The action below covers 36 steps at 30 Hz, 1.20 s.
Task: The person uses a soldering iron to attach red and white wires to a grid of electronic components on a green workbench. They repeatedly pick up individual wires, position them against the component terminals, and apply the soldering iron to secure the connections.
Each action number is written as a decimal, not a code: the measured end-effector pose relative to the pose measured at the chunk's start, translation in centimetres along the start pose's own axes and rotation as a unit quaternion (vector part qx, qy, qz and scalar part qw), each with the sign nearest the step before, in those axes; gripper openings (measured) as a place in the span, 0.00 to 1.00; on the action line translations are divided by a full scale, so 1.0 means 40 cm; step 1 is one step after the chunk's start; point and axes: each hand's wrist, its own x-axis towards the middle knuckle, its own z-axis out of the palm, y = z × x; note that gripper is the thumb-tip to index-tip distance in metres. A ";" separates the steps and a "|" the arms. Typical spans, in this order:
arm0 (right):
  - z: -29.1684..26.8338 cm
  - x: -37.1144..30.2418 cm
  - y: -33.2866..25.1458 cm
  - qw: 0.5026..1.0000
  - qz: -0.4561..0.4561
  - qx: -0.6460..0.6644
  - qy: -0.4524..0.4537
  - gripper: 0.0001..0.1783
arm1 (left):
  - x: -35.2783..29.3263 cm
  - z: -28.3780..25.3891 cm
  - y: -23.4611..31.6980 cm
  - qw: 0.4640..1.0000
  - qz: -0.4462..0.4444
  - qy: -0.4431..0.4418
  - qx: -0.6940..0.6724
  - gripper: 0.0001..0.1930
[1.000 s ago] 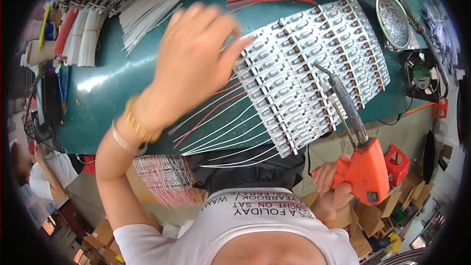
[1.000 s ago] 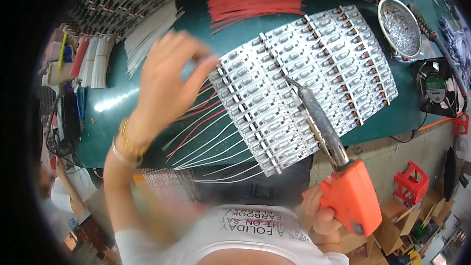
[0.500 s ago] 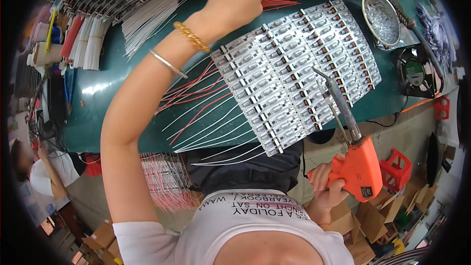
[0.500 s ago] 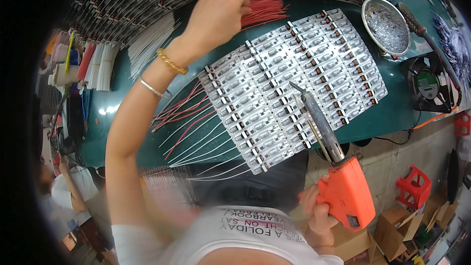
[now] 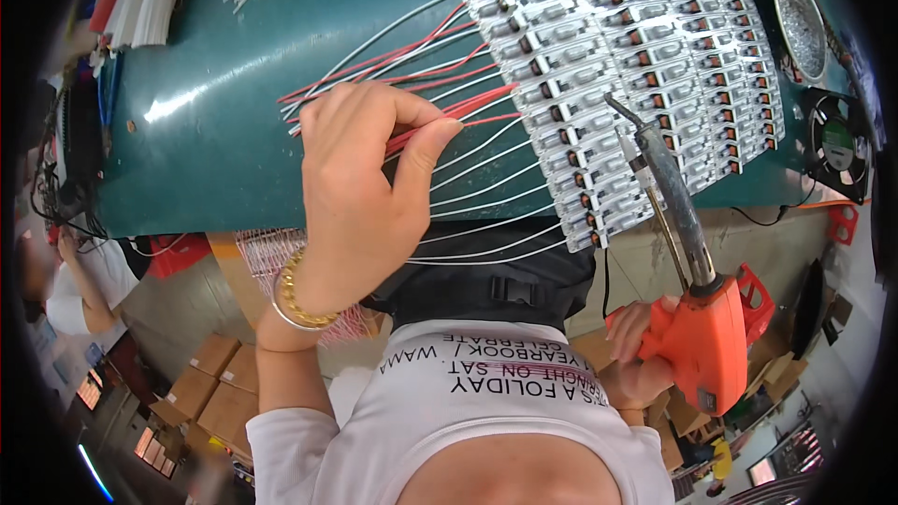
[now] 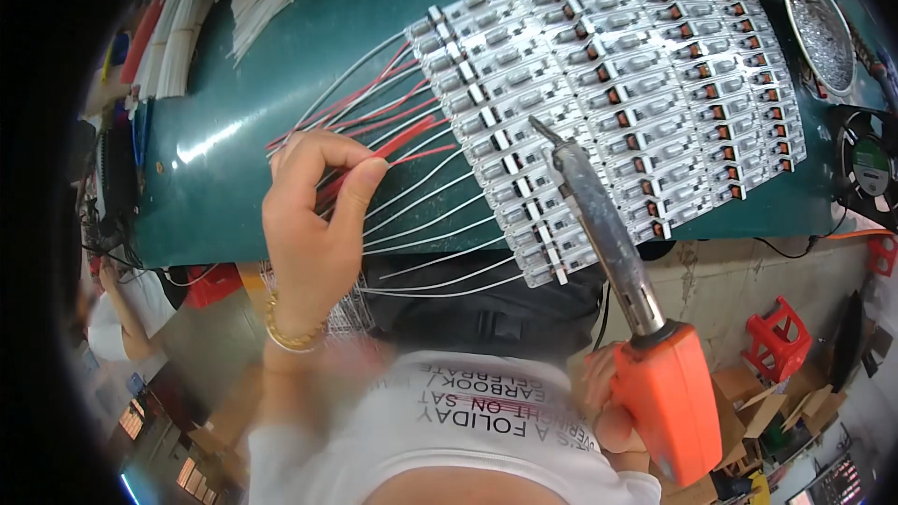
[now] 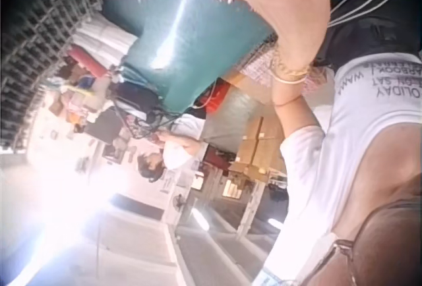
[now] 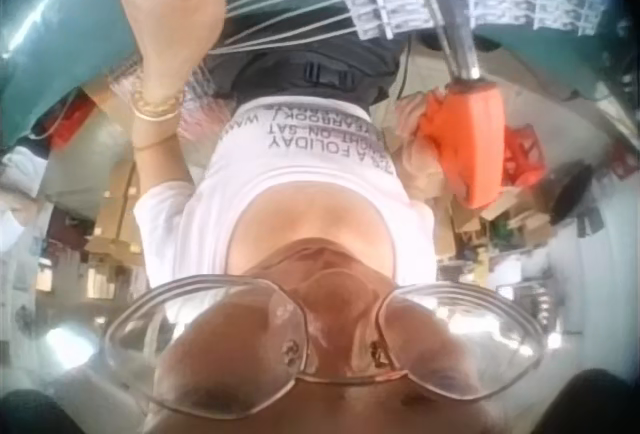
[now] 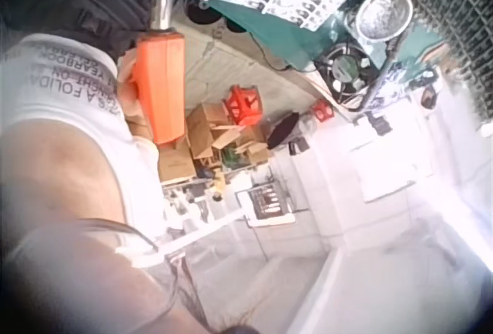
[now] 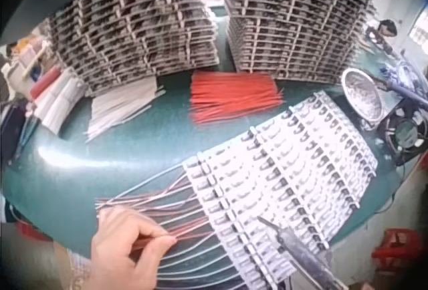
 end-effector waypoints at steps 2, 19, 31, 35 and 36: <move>-0.027 -0.017 0.000 0.994 0.019 -0.101 -0.049 0.24 | -0.017 0.017 -0.001 0.999 -0.024 0.020 -0.010 0.05; -0.021 -0.037 -0.044 0.890 0.091 -0.431 -0.122 0.14 | -0.023 0.048 -0.014 0.999 0.013 0.050 0.008 0.05; -0.019 -0.033 -0.004 0.919 0.054 -0.380 -0.090 0.13 | -0.028 0.053 -0.015 0.997 0.024 0.064 0.025 0.05; -0.010 -0.032 -0.026 0.902 0.070 -0.414 -0.105 0.13 | -0.023 0.052 -0.016 0.998 0.023 0.059 0.025 0.05; -0.009 -0.033 -0.034 0.899 0.083 -0.413 -0.116 0.12 | -0.021 0.051 -0.016 0.998 0.023 0.056 0.023 0.05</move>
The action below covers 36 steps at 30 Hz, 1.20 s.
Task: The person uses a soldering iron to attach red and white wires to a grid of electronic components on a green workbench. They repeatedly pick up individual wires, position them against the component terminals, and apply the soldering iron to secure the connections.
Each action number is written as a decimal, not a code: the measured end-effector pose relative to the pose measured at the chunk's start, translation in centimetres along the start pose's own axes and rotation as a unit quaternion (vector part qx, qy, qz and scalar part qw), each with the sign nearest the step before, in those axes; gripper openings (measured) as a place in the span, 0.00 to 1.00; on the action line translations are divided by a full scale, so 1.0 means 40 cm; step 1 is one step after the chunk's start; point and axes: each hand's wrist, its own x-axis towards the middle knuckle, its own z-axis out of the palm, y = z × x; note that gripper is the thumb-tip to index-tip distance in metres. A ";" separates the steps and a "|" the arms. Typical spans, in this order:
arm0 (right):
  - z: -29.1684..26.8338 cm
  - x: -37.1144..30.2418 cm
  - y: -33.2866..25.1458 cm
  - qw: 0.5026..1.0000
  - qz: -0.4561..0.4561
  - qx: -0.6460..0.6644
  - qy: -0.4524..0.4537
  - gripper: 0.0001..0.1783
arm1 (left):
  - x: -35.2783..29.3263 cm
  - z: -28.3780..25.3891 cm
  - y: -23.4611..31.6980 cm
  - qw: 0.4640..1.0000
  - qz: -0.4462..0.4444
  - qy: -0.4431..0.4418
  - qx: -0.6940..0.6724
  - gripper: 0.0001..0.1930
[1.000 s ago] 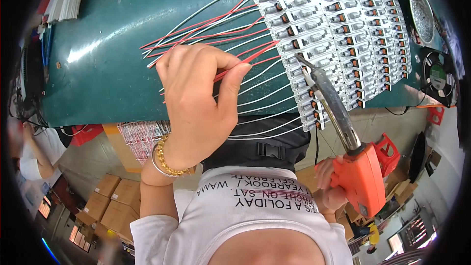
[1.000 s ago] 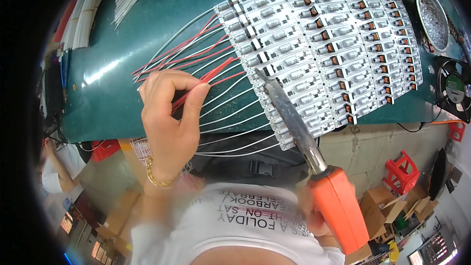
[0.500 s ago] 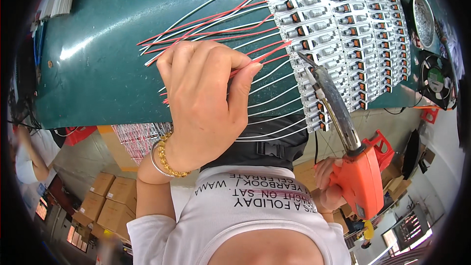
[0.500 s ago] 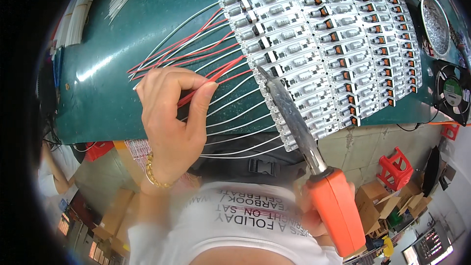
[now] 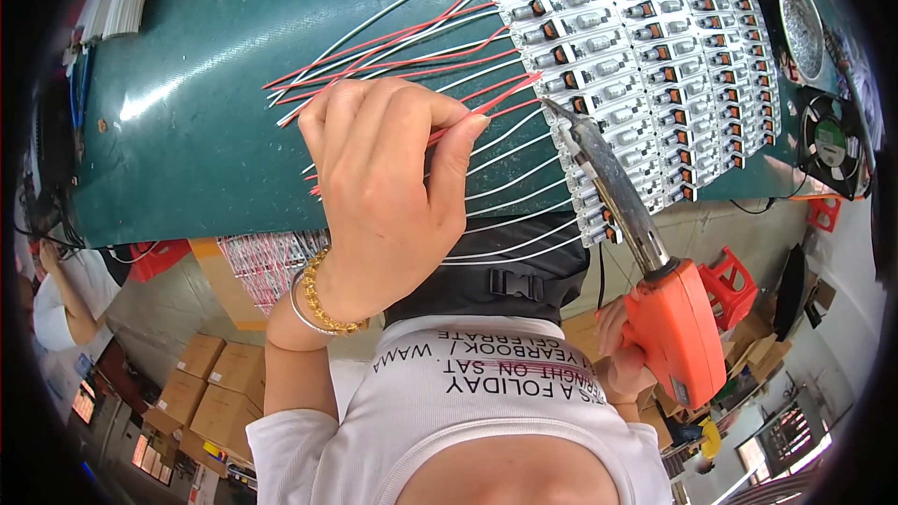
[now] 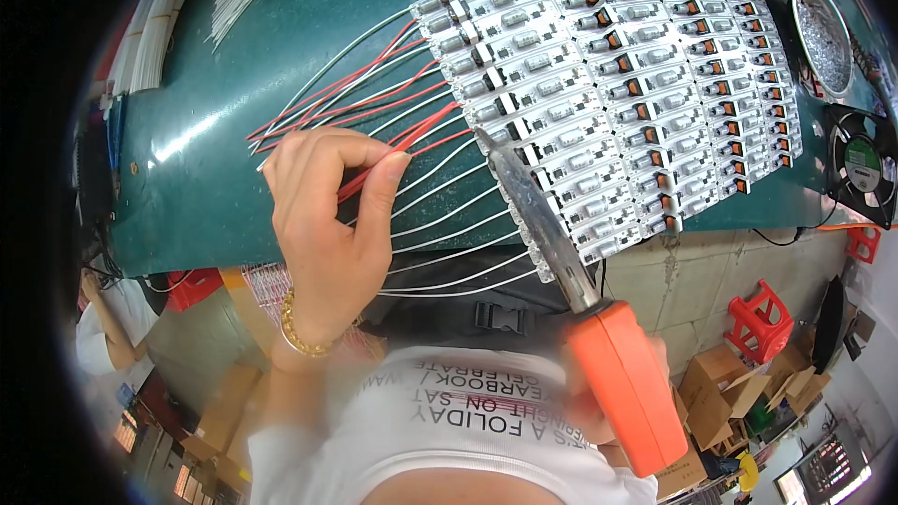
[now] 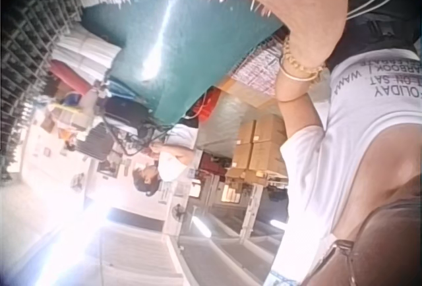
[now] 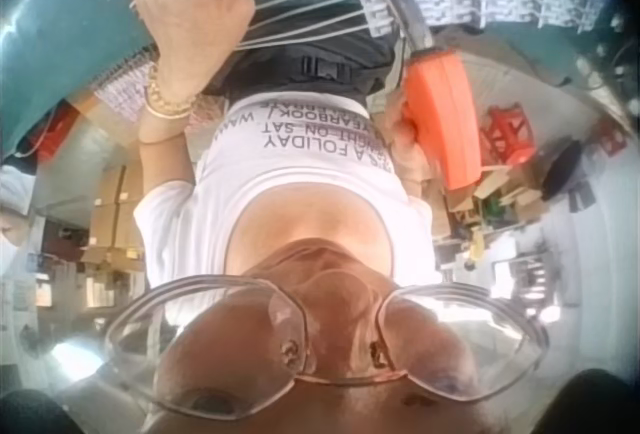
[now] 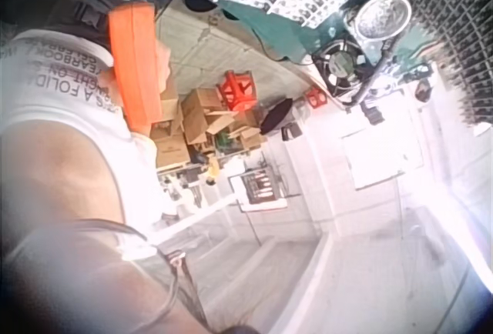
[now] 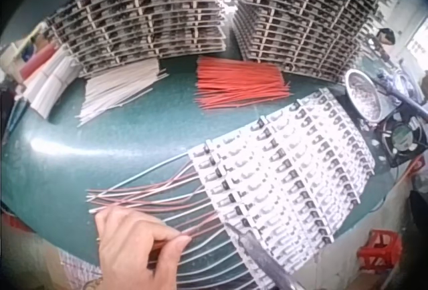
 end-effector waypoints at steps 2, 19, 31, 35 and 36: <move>-0.013 0.000 0.001 0.998 -0.005 0.050 -0.026 0.12 | -0.001 -0.002 0.001 1.000 -0.003 0.000 0.001 0.05; -0.318 0.337 0.091 0.850 0.054 0.181 0.492 0.18 | -0.007 0.002 0.006 0.988 -0.013 0.108 -0.107 0.04; -0.079 0.098 -0.007 0.858 -0.129 0.452 0.205 0.28 | -0.002 -0.032 0.032 0.992 -0.040 -0.025 -0.120 0.05; -0.010 0.043 0.001 0.930 -0.078 0.349 0.090 0.18 | -0.019 -0.016 0.029 0.996 -0.034 -0.024 -0.073 0.05; -0.003 0.034 0.006 0.945 -0.069 0.312 0.066 0.16 | -0.023 -0.014 0.028 0.997 -0.027 -0.016 -0.064 0.05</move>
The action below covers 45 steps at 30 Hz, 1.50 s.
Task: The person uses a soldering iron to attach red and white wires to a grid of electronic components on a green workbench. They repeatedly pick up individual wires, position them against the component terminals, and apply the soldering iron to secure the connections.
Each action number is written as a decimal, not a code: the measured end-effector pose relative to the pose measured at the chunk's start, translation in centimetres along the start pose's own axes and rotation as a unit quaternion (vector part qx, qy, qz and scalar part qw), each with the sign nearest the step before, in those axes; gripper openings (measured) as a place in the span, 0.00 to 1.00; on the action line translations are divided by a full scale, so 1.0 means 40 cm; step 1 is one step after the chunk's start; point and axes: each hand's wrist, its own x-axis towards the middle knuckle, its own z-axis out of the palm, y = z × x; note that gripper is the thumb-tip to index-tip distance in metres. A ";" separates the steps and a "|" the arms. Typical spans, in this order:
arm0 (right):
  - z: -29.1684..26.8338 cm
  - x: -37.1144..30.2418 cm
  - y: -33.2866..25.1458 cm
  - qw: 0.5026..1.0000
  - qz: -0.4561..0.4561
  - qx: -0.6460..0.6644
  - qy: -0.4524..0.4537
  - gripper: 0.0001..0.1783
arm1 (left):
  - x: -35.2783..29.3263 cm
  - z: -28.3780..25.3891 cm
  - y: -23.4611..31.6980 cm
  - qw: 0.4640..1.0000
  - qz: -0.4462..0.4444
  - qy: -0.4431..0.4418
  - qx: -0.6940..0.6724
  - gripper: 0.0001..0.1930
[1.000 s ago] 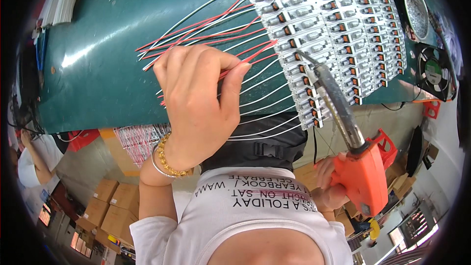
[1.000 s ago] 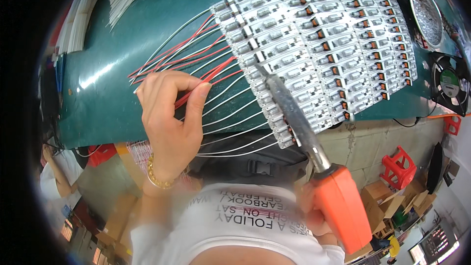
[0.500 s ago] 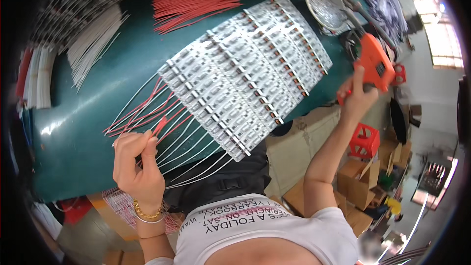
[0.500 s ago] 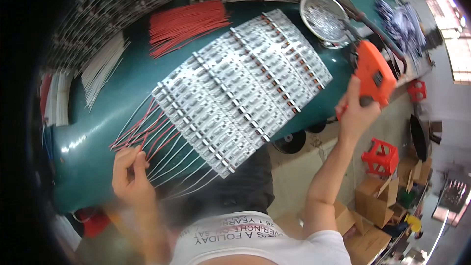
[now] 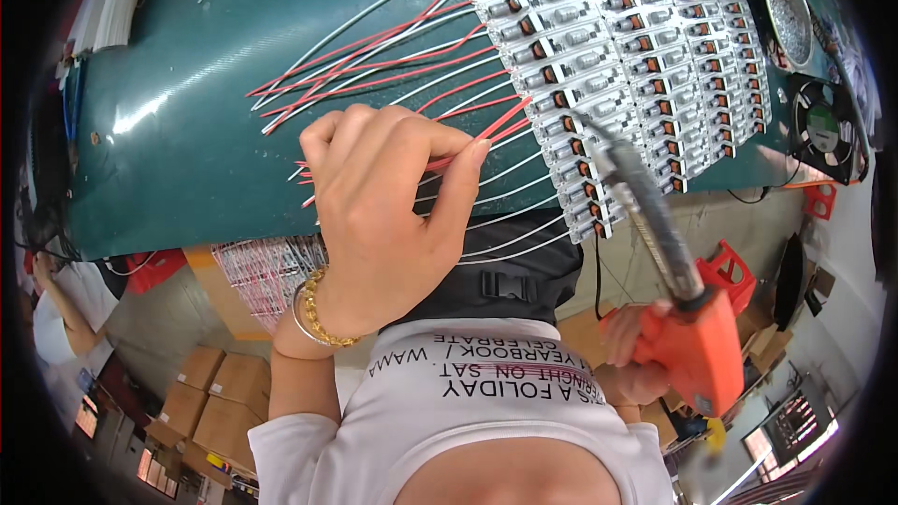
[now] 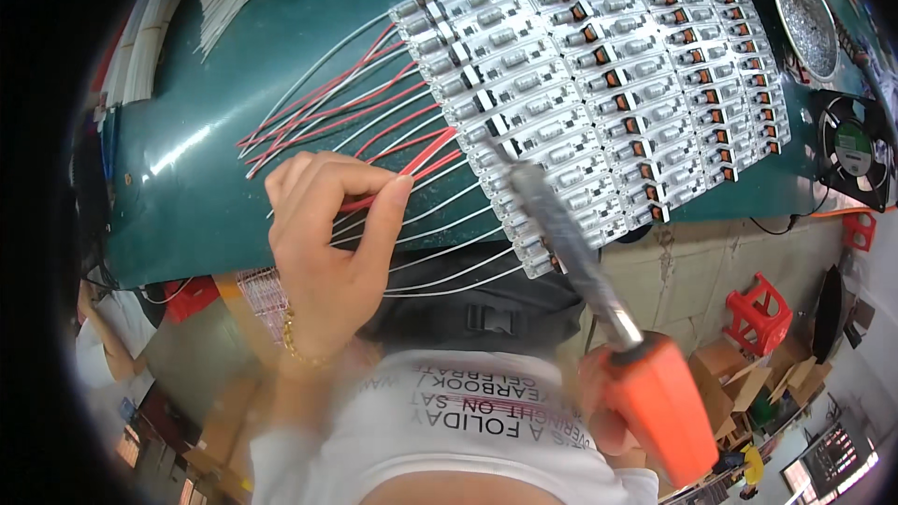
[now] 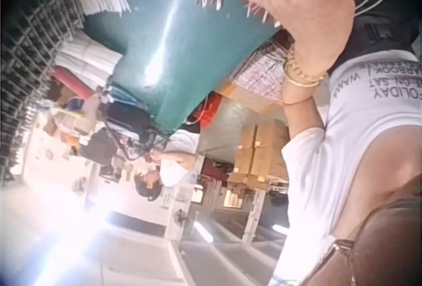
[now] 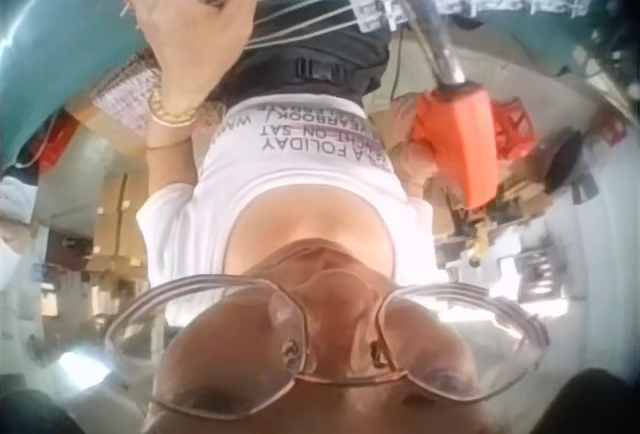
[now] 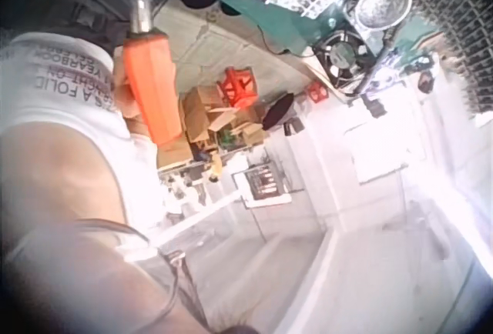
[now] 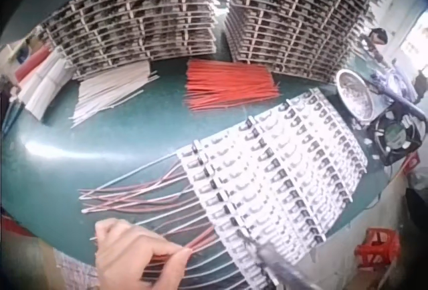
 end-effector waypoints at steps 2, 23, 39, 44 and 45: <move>0.001 -0.020 -0.007 0.995 0.032 -0.086 -0.026 0.11 | 0.011 0.012 0.001 1.000 0.016 -0.002 -0.002 0.05; -0.037 -0.056 -0.013 0.962 0.041 -0.253 -0.094 0.11 | 0.006 0.025 -0.006 0.999 0.043 0.021 0.026 0.06; -0.053 -0.139 0.046 0.972 0.043 -0.231 -0.009 0.25 | -0.002 0.016 0.006 0.999 0.037 -0.008 0.000 0.08; -0.058 -0.156 0.073 0.977 0.026 -0.210 -0.005 0.31 | -0.006 0.021 0.004 0.999 0.043 0.000 0.000 0.08; -0.059 -0.160 0.077 0.978 0.024 -0.207 -0.005 0.32 | -0.006 0.020 0.004 0.999 0.043 -0.001 0.003 0.08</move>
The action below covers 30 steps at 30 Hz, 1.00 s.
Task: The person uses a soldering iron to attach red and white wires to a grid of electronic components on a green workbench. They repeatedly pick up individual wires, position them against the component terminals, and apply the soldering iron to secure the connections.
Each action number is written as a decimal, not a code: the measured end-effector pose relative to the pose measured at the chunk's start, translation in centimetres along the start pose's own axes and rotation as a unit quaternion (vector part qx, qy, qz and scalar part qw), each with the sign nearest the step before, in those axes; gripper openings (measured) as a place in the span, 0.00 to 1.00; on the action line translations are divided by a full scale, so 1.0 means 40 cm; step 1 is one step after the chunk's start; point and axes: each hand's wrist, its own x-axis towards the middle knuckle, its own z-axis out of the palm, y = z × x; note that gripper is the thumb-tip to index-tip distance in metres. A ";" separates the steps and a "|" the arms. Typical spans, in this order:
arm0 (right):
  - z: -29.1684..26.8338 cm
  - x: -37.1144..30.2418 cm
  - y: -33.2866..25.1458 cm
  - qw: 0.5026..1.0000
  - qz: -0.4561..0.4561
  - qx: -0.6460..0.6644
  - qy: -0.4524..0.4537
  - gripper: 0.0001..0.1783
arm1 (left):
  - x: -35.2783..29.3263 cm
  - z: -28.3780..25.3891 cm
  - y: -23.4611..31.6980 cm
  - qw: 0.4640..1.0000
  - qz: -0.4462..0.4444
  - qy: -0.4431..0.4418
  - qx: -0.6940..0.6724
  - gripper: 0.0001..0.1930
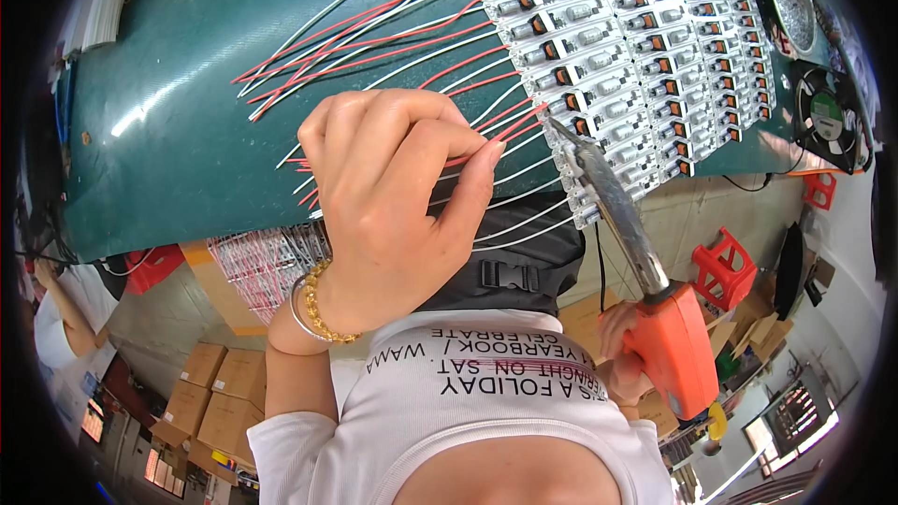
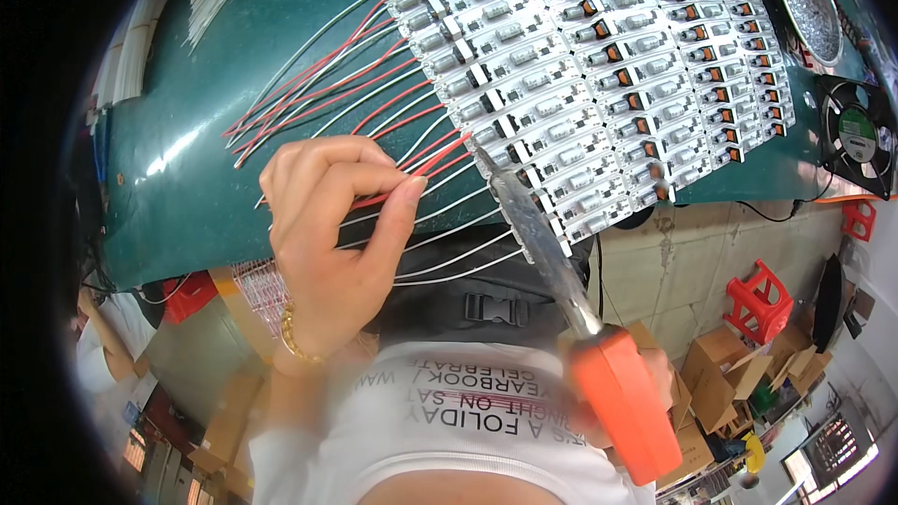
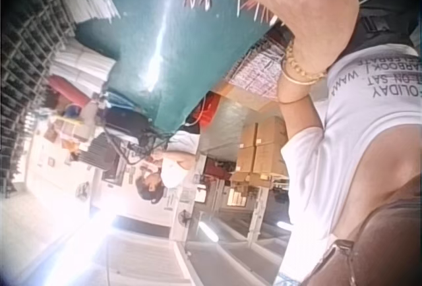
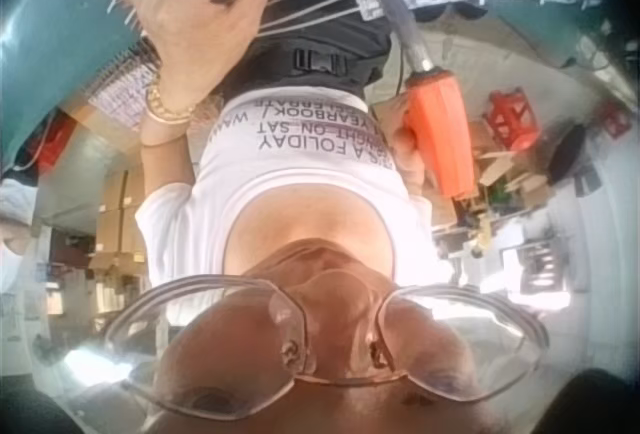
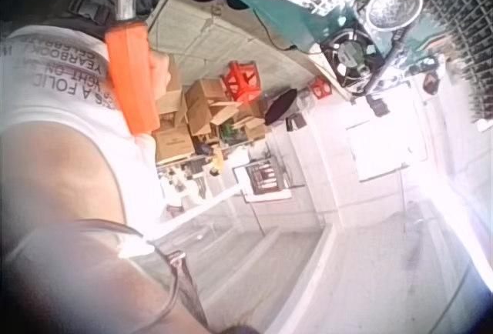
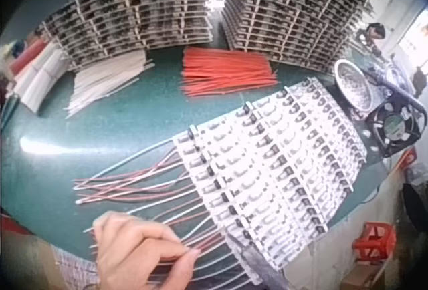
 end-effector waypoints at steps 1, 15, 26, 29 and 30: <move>0.002 -0.003 0.004 1.000 -0.003 0.003 0.000 0.33 | 0.000 0.000 0.001 1.000 -0.001 -0.002 0.003 0.08; 0.006 -0.020 0.013 0.999 -0.022 0.022 0.016 0.38 | -0.003 -0.035 0.017 0.999 -0.008 -0.024 -0.045 0.06; 0.005 -0.027 -0.039 0.996 0.073 -0.030 0.037 0.16 | -0.028 -0.003 0.020 0.999 0.014 -0.019 -0.022 0.06; 0.025 -0.060 -0.003 0.993 0.078 -0.043 0.078 0.20 | -0.030 -0.003 0.019 1.000 0.016 -0.014 -0.022 0.06; 0.026 -0.079 0.017 0.992 0.077 -0.046 0.088 0.27 | -0.031 -0.003 0.017 1.000 0.016 -0.013 -0.021 0.06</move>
